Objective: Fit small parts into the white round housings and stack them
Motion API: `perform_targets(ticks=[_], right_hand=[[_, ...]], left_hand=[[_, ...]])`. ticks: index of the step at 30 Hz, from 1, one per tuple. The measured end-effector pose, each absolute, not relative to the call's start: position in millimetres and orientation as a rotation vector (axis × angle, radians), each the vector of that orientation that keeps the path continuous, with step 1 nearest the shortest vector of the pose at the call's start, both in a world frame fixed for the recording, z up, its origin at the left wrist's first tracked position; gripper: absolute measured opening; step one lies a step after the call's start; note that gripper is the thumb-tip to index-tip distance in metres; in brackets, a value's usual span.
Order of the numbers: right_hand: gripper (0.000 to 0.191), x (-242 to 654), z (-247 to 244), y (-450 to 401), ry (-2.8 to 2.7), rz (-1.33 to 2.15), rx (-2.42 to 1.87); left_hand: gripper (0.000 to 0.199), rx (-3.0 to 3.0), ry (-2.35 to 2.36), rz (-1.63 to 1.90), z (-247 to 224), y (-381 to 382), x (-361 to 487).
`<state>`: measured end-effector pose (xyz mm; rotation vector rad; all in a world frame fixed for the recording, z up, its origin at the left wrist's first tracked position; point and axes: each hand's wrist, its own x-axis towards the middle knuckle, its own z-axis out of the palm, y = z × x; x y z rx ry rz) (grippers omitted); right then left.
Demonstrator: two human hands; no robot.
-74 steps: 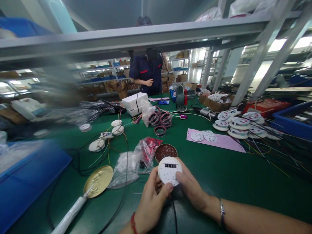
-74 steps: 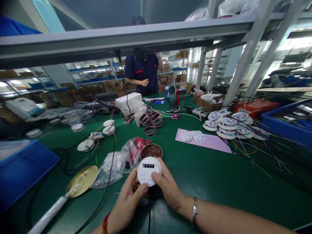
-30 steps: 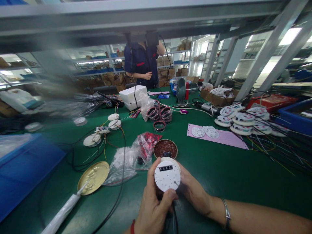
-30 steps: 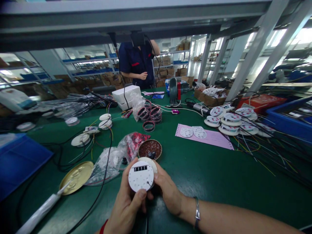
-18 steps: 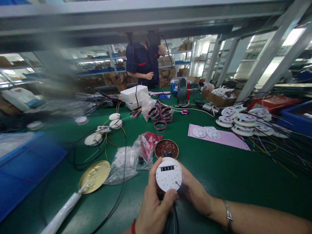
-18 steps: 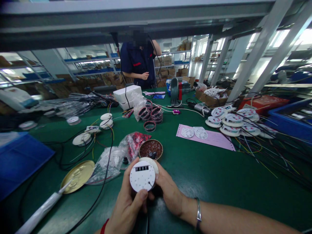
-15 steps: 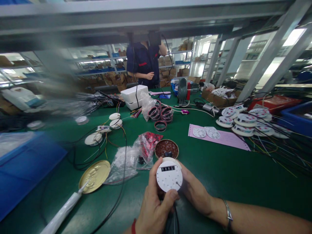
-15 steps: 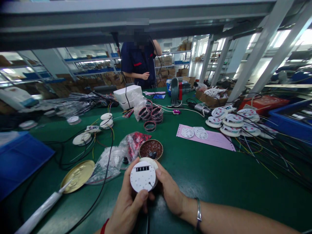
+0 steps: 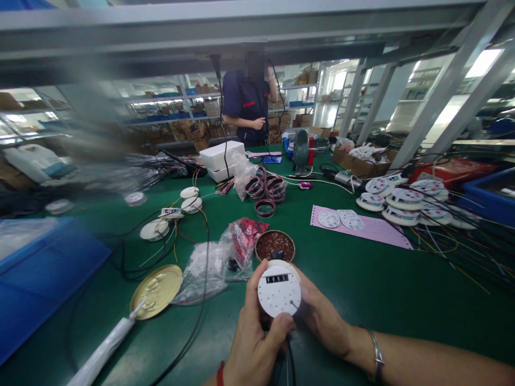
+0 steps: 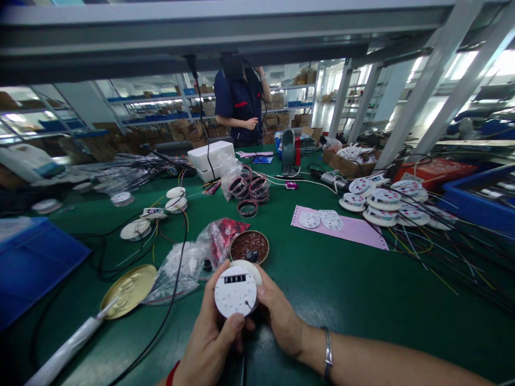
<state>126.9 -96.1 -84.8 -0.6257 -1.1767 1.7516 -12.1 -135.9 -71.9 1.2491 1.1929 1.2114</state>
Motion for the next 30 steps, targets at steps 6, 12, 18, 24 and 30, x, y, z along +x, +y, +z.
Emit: perform_targets(ticks=[6,12,18,24,30], right_hand=[[0.044,128,-79,-95,-1.224,1.759,-0.592],[0.043,126,-80,-94,-1.189,1.765,-0.625],[0.045,125,-78,-98,-1.047,1.877,-0.525],[0.046,129,-81,-97,-1.153,1.816,-0.491],[0.047,129,-82,-96,-1.230,1.744,-0.590]], left_hand=[[0.082,1.254,1.180,1.210,-74,-136,-13],[0.080,1.321,1.175,1.205,-78,-136,-14],[0.076,1.388,1.149,1.171,-80,-135,-15],[0.074,1.401,1.162,1.193,-82,-134,-16],[0.076,1.322,1.099,1.176,-83,-135,-15]])
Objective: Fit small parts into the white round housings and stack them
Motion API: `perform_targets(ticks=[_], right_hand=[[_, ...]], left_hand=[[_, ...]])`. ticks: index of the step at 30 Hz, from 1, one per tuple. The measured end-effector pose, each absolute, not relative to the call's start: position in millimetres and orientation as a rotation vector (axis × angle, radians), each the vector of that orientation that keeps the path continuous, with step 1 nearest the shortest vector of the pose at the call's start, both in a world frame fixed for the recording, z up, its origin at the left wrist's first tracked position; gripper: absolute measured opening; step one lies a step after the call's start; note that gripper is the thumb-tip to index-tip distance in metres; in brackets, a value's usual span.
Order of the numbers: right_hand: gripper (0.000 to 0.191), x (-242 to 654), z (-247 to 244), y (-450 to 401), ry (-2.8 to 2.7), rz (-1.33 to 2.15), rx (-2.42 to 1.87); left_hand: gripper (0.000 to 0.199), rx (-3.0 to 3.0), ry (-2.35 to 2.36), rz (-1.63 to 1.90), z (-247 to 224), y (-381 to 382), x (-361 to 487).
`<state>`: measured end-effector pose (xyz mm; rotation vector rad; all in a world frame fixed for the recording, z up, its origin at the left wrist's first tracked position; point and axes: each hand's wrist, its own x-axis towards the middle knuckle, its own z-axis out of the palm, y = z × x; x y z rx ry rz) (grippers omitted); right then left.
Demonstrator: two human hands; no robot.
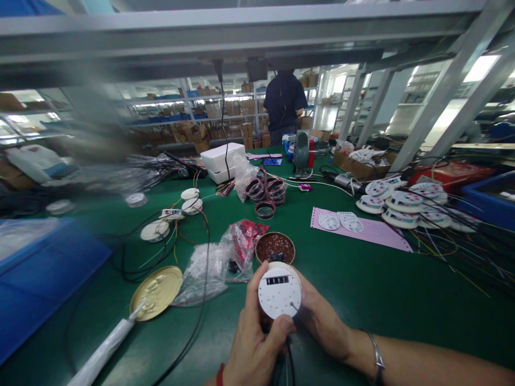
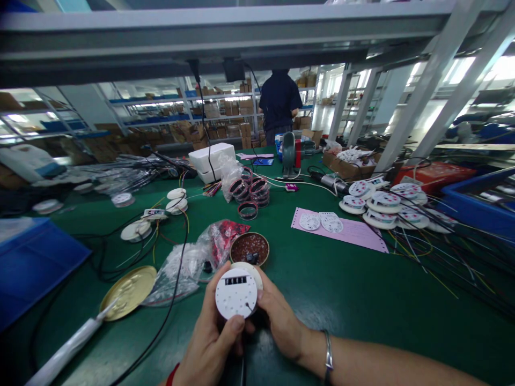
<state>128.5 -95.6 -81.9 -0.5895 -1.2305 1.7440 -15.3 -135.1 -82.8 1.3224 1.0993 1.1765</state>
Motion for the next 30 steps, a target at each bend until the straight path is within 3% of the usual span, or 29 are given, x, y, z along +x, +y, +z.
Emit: perform_targets(ticks=[7,12,16,19,21,25,30], right_hand=[[0.051,124,-76,-94,-0.931,2.070,-0.301],[0.049,130,-85,-81,-0.902,2.368,-0.152],[0.051,140,-78,-71,-0.858,2.302,-0.230],[0.061,148,-68,-64,-0.809,2.308,-0.203],[0.065,152,-64,-59,-0.764,2.352,-0.148],[0.071,157,-63,-53,-0.650,2.442,-0.032],[0.077,159,-65,-63,-0.621,2.525,0.036]], left_hand=[[0.084,1.091,0.841,1.198,-78,-133,-11],[0.074,1.057,0.713,1.171,-79,-132,-13],[0.070,1.699,0.953,1.095,-74,-123,-34],[0.040,2.189,1.259,1.233,-61,-105,-57],[0.031,2.338,1.593,1.310,-49,-92,-73],[0.021,2.302,2.158,1.190,-25,-75,-109],[0.018,2.031,2.404,0.858,-26,-87,-150]])
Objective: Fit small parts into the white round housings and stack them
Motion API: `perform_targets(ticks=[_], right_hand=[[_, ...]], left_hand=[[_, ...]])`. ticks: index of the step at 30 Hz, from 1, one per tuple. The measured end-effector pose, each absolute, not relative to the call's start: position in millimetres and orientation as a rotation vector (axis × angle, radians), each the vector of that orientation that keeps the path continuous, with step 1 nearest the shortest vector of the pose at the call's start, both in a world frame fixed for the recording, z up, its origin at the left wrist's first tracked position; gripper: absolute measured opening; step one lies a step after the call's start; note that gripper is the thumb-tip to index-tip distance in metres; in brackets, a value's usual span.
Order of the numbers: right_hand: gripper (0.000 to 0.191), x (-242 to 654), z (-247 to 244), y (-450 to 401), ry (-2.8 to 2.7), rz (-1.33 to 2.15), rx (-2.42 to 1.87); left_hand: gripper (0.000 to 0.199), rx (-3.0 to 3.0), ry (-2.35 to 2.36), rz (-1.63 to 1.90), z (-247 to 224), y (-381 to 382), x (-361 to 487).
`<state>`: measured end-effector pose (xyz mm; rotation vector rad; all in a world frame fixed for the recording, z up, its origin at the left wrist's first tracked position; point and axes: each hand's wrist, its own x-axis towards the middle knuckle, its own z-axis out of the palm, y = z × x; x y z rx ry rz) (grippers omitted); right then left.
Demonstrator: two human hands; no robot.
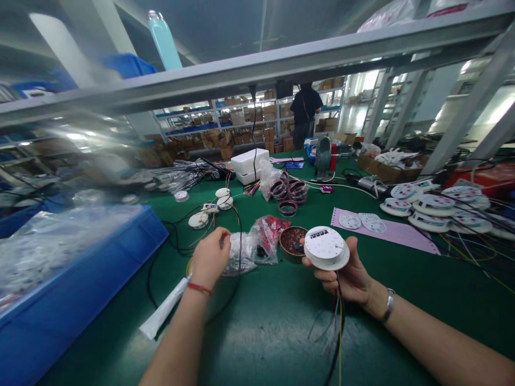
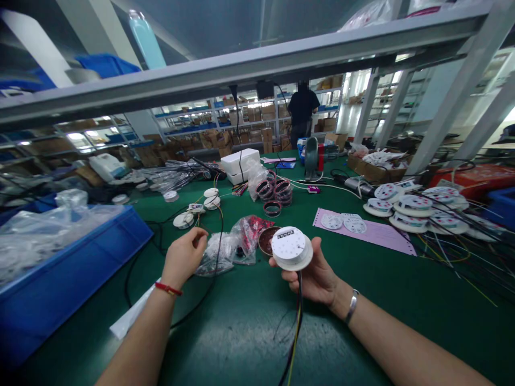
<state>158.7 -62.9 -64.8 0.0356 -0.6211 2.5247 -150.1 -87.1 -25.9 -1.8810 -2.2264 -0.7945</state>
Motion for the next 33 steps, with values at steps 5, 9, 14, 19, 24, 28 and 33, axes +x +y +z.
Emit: perform_targets(ticks=[5,9,14,19,24,28,33], right_hand=[[0.074,152,-77,-72,-0.662,2.599,-0.071],[0.069,145,-83,-72,-0.684,2.631,-0.040],[0.063,142,-81,-71,-0.673,2.612,-0.013],[0.065,141,-82,-71,-0.678,2.615,-0.053],[0.067,139,-80,-73,-0.679,2.607,-0.104],[0.065,139,-77,-75,-0.708,2.572,-0.123],[0.066,138,-78,-75,-0.731,2.548,-0.134]], left_hand=[[0.014,-2.197,-2.241,-0.567,-46,-119,-154],[0.019,-2.198,-2.108,-0.479,-56,-133,-142],[0.028,-2.056,-2.137,-0.322,-66,-129,-142],[0.029,-2.057,-2.083,-0.240,-70,-120,-143],[0.033,-2.062,-2.013,-0.092,-70,-107,-135],[0.040,-1.993,-2.051,-0.050,-67,-98,-132],[0.034,-1.939,-2.086,-0.020,-62,-90,-128]])
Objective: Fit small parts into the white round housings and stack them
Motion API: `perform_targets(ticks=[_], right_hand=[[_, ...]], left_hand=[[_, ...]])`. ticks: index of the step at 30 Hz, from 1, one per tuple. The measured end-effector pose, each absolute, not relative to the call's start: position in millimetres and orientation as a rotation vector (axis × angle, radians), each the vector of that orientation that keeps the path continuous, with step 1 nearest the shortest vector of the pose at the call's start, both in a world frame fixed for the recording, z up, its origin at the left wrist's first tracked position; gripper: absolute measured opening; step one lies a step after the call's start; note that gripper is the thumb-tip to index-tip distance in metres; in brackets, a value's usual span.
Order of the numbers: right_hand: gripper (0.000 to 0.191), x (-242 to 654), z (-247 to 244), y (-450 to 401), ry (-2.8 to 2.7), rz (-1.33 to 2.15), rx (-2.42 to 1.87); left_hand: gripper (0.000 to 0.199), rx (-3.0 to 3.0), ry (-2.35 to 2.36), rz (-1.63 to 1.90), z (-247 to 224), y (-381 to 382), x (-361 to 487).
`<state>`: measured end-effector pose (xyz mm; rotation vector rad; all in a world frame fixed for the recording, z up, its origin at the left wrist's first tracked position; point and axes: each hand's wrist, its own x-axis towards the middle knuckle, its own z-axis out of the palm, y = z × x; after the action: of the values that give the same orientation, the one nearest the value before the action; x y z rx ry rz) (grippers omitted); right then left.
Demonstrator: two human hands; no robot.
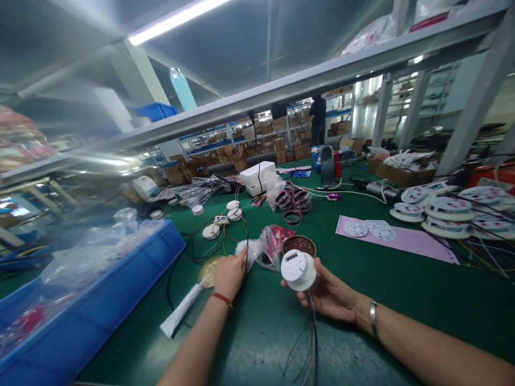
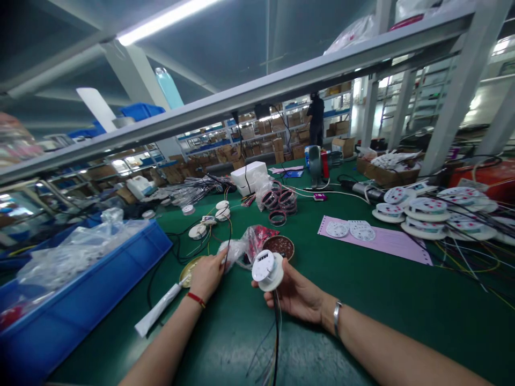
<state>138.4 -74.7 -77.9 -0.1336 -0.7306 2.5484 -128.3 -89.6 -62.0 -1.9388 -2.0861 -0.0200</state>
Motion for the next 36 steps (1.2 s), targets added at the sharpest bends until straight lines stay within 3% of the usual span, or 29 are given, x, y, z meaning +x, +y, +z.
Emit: perform_targets(ticks=[6,29,36], right_hand=[[0.068,136,-79,-73,-0.733,2.543,-0.165],[0.068,137,-80,-74,-0.733,2.466,-0.171],[0.065,136,-75,-75,-0.690,2.417,-0.229]], left_hand=[[0.021,-1.979,-2.015,-0.082,-63,-86,-123],[0.023,-2.065,-1.954,-0.274,-72,-86,-133],[0.016,-1.967,-1.884,-0.855,-64,-104,-151]])
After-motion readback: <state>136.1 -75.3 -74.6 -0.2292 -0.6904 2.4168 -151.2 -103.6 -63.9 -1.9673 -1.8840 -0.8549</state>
